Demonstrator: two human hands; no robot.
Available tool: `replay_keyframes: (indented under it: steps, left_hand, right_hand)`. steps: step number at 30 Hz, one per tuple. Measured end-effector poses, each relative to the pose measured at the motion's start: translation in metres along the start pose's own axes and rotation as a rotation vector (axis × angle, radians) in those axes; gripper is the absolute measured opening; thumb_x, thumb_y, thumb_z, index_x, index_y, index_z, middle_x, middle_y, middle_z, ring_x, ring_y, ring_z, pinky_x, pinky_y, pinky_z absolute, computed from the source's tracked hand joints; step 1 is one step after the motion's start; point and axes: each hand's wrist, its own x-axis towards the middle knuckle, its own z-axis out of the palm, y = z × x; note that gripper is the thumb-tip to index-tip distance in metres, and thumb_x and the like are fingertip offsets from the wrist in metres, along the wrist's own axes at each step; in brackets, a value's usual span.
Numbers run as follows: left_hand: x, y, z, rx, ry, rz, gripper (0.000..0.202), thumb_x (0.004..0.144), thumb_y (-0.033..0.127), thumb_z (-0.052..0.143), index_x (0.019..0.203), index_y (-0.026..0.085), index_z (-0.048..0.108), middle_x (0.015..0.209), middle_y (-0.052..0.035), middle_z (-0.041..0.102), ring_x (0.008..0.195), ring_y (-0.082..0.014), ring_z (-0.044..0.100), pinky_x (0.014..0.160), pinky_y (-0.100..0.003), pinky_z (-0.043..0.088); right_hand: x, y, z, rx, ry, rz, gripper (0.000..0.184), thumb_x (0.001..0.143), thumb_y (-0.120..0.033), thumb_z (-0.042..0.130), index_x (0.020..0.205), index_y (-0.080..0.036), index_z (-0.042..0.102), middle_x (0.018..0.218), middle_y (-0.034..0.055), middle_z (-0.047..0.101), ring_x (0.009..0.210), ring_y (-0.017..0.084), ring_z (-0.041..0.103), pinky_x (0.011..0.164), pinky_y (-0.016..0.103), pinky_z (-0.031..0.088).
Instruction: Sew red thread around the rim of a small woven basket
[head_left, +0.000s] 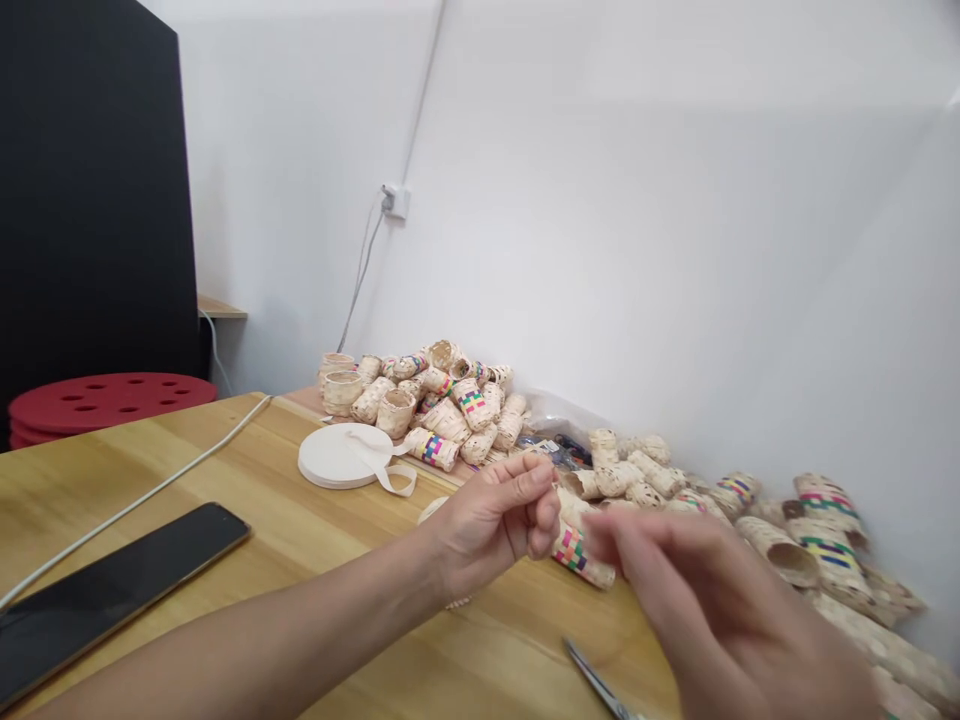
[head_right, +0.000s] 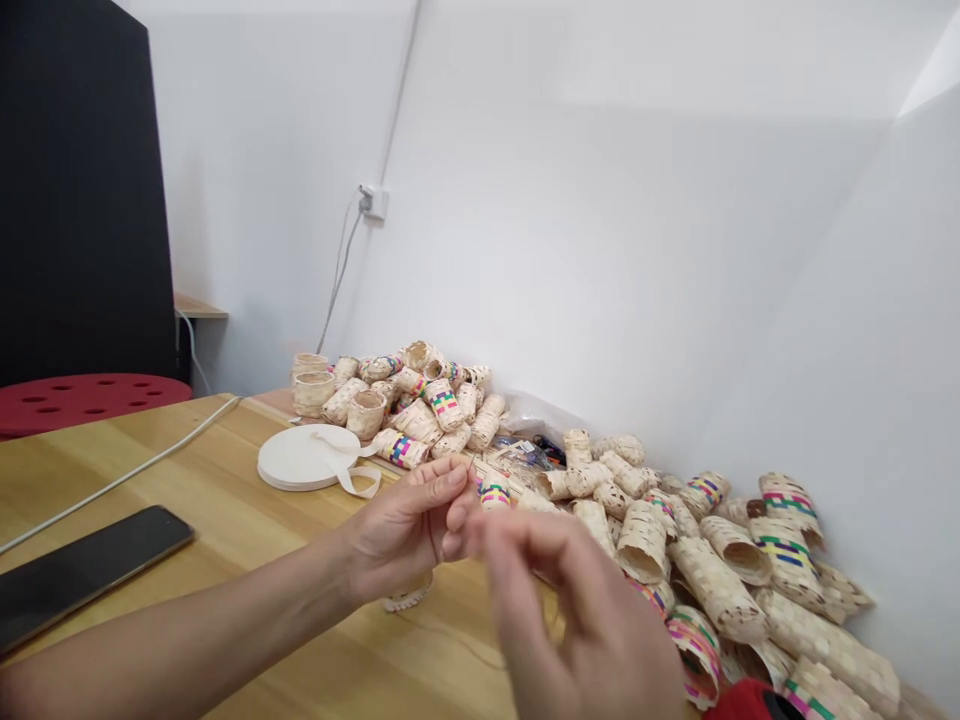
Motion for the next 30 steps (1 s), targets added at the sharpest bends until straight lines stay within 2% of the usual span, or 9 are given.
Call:
replay_keyframes:
  steps: [2,4,9,13,30]
  left_hand:
    - [-0.001,0.001,0.002,0.010,-0.006,0.014,0.024,0.083,0.028,0.066,0.072,0.013,0.050,0.056,0.0023,0.055,0.045,-0.0065,0.051,0.043,-0.015,0.036]
    - [0.000,0.002,0.002,0.016,-0.003,0.019,0.025,0.082,0.029,0.066,0.072,0.013,0.050,0.056,0.0023,0.054,0.044,-0.0066,0.051,0.043,-0.015,0.036]
    - [0.002,0.006,-0.001,0.020,0.027,0.047,0.021,0.083,0.028,0.065,0.075,0.012,0.053,0.055,0.0024,0.053,0.043,-0.0064,0.051,0.043,-0.015,0.036]
    - [0.003,0.008,-0.001,0.033,0.034,0.066,0.022,0.084,0.026,0.063,0.071,0.012,0.052,0.055,0.0022,0.053,0.043,-0.0064,0.050,0.043,-0.016,0.036]
    - [0.004,0.005,-0.001,0.056,0.090,0.028,0.025,0.078,0.030,0.070,0.071,0.013,0.052,0.053,0.0033,0.052,0.041,-0.0058,0.048,0.042,-0.016,0.033]
  right_hand:
    - [0.015,0.013,0.013,-0.172,0.216,0.065,0.010,0.087,-0.031,0.060,0.089,-0.025,0.067,0.084,0.0004,0.071,0.077,0.017,0.067,0.065,0.025,0.051]
    - [0.024,0.021,0.026,-0.238,0.313,0.101,0.017,0.086,-0.036,0.058,0.090,-0.022,0.067,0.084,0.0016,0.071,0.075,0.018,0.068,0.065,0.026,0.052]
    - [0.030,0.023,0.044,-0.165,0.333,0.112,0.018,0.088,-0.037,0.056,0.088,-0.022,0.065,0.083,0.0000,0.072,0.073,0.015,0.067,0.062,0.021,0.051]
    - [0.031,0.027,0.042,-0.140,0.313,0.099,0.016,0.086,-0.036,0.058,0.087,-0.022,0.066,0.083,-0.0003,0.072,0.074,0.015,0.068,0.060,0.020,0.050]
    - [0.032,0.030,0.038,-0.063,0.260,0.150,0.019,0.084,-0.035,0.057,0.084,-0.020,0.067,0.087,0.0038,0.070,0.079,0.019,0.065,0.069,0.028,0.050]
